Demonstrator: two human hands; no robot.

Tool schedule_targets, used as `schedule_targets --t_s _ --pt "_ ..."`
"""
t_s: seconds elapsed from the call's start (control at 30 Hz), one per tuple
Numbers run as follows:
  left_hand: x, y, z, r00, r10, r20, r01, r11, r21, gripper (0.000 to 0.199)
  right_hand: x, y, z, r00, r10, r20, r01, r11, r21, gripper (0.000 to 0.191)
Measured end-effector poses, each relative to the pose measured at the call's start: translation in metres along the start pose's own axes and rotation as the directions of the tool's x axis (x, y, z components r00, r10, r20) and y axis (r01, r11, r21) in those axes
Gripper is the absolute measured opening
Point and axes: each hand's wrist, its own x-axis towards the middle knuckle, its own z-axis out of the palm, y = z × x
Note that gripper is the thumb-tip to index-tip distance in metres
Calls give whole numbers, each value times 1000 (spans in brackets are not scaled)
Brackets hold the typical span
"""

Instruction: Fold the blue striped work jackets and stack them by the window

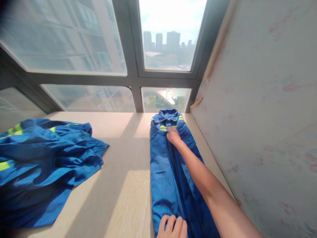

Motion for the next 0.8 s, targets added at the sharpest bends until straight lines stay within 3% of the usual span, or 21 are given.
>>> schedule_targets --t_s 0.07,0.17,0.23,0.4,0.53,0.67,0.8 --pt "3 -8 -7 998 33 -50 -33 999 11 32 -15 -5 7 998 -65 -13 65 998 -9 45" --pt "6 -22 -25 995 89 -41 -92 994 -58 36 -42 -12 24 974 -228 10 229 971 -67 43" --pt "4 -29 -34 993 116 -24 -118 990 -84 36 -57 -13 39 960 -276 49 280 948 -152 47" --pt "-3 -38 -46 981 185 66 -182 982 -51 35 -74 -7 66 979 -176 107 200 939 -281 54" --pt "1 -51 -66 935 288 209 -283 958 -53 39 -72 -10 71 981 -168 99 190 938 -289 54" --pt "5 -72 -94 862 338 378 -348 936 -43 39 -71 -29 83 980 -181 85 197 942 -272 55" --pt "4 -83 -113 837 294 463 -335 942 7 40 -64 -55 100 967 -238 90 252 944 -211 54"
